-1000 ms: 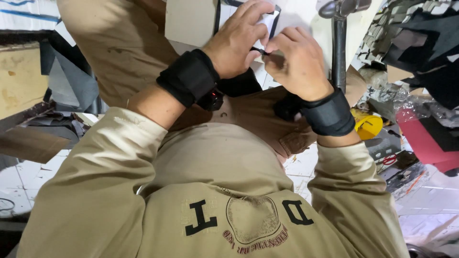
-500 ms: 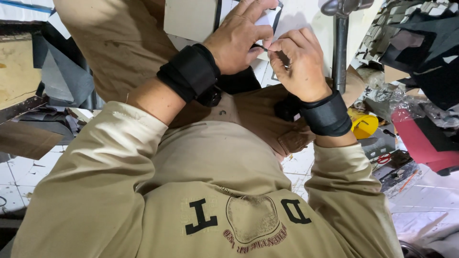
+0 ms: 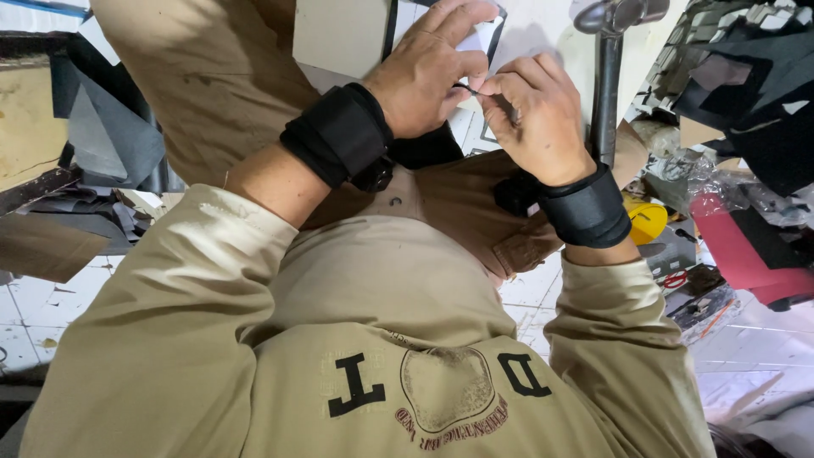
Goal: The person folds and hammers the edges of leather pieces on a work surface.
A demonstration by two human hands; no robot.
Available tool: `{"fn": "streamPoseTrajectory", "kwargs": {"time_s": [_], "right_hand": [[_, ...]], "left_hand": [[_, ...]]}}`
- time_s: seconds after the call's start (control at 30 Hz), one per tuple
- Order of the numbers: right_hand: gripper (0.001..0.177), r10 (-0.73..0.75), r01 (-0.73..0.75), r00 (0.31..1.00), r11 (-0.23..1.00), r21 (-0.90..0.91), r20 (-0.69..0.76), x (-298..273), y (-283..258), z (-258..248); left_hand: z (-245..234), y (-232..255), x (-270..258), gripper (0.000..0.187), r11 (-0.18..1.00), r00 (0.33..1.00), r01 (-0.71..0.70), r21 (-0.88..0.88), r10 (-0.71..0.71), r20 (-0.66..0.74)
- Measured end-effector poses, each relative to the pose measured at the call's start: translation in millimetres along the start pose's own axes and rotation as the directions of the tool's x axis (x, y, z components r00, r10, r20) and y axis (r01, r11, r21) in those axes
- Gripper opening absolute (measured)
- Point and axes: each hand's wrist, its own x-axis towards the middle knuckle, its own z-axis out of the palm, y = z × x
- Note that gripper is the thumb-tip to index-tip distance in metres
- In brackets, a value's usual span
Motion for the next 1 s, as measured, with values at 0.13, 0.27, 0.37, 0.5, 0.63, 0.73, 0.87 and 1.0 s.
{"fn": "streamPoseTrajectory", "kwargs": {"time_s": [0.13,0.27,0.37,0.5,0.63,0.73,0.87,1.0], "right_hand": [[0.011,0.004,-0.004,1.000,1.000,-0.006,-0.026,-1,-1,1],[0.012,0.028,-0.028,1.000,1.000,0.007,0.014,3,2,-1],[0.012,0.028,-0.029,0.998,1.000,0.005,0.058,6,7,-2],[0.011,0.040,-0.036,0.992,0.999,-0.035,0.121,13,8,-4],[0.008,0.083,-0.068,0.985,0.992,-0.102,0.149,18,6,1],[0.008,0.108,-0.082,0.982,0.984,-0.160,0.157,20,0,3],[0.010,0.156,-0.144,0.981,0.984,-0.104,0.119,12,-16,9],[0.014,0.136,-0.134,0.990,0.990,0.040,-0.036,1,-25,7]], "left_hand": [[1,-1,-1,0.023,0.999,1.000,-0.017,0.045,0.017,-0.004],[-1,1,1,0.024,0.999,1.000,-0.008,0.035,0.008,0.006],[-1,1,1,0.025,1.000,1.000,0.001,0.028,-0.001,0.011],[-3,3,2,0.025,0.999,1.000,-0.008,0.039,0.008,0.008],[-12,6,3,0.029,0.998,0.998,0.039,-0.046,-0.037,0.055],[-9,-2,9,0.036,0.993,0.995,-0.097,0.071,0.094,0.044],[4,-18,10,0.046,0.962,0.984,-0.167,0.216,0.149,0.099],[-5,-11,14,0.029,0.996,0.983,-0.081,0.025,0.075,0.166]]}}
